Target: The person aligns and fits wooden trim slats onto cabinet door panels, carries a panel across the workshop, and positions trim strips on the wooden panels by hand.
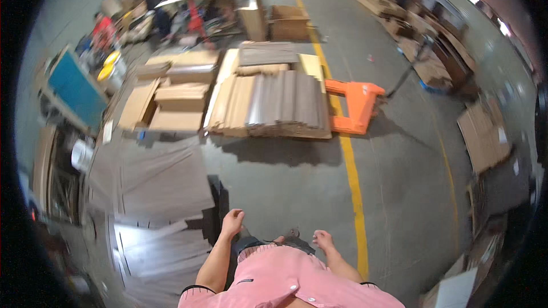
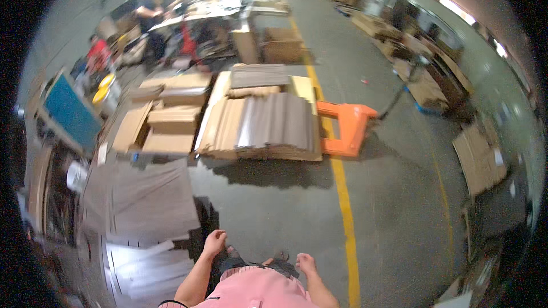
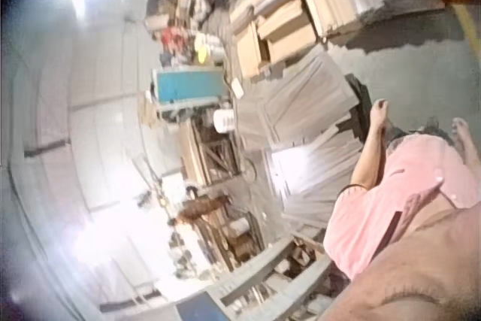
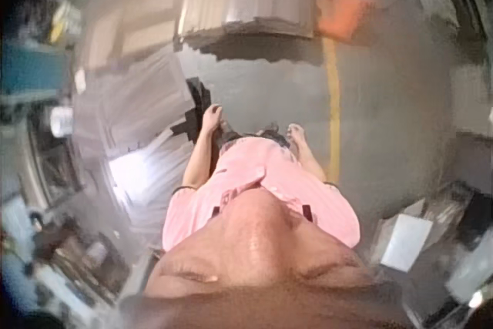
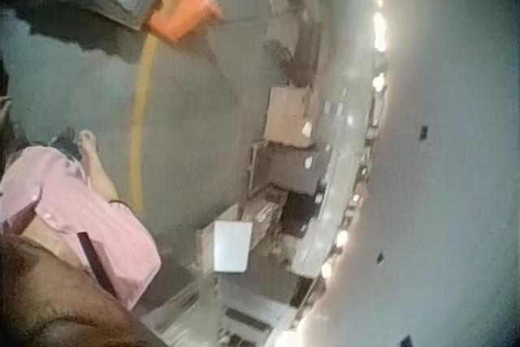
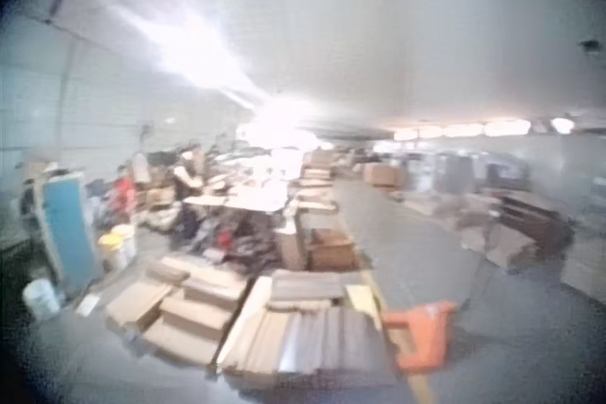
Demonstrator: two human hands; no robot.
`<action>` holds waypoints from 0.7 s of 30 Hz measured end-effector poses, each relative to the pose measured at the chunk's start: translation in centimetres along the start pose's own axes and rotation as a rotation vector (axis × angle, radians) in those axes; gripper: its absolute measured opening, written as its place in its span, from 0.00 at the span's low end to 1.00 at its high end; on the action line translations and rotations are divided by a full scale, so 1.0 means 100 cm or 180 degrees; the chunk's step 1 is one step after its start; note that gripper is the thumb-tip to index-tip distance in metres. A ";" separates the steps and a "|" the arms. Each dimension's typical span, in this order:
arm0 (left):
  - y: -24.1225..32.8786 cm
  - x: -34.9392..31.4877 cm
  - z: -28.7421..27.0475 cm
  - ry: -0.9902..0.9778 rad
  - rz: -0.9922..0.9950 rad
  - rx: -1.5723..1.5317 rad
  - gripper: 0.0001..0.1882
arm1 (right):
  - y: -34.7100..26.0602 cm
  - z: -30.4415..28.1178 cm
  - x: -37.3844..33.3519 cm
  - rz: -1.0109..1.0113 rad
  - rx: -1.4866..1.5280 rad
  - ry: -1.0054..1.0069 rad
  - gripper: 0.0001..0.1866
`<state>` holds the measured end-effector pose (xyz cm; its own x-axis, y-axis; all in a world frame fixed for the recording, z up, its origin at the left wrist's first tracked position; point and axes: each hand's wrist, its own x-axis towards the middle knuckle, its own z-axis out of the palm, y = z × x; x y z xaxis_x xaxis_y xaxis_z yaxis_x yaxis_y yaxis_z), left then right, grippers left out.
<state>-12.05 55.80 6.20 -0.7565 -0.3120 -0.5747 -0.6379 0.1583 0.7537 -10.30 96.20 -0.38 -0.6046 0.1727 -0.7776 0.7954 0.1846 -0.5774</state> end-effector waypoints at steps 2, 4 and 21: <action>-0.016 0.037 0.022 -0.0143 0.0338 -0.0635 0.16 | 0.011 -0.020 0.018 -0.0208 0.0295 0.0159 0.14; -0.037 0.061 0.037 -0.0285 -0.0005 -0.1040 0.12 | 0.020 -0.042 0.029 -0.0352 0.0480 0.0325 0.14; 0.115 0.147 0.427 -0.2515 0.0513 0.2874 0.08 | 0.078 -0.331 0.131 -0.0660 0.2320 0.2008 0.20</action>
<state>-36.66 93.04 -7.23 -0.5149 0.3799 -0.7685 -0.1605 0.8379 0.5217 -13.45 131.88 -6.86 -0.4792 0.7279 -0.4905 0.3751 -0.3355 -0.8642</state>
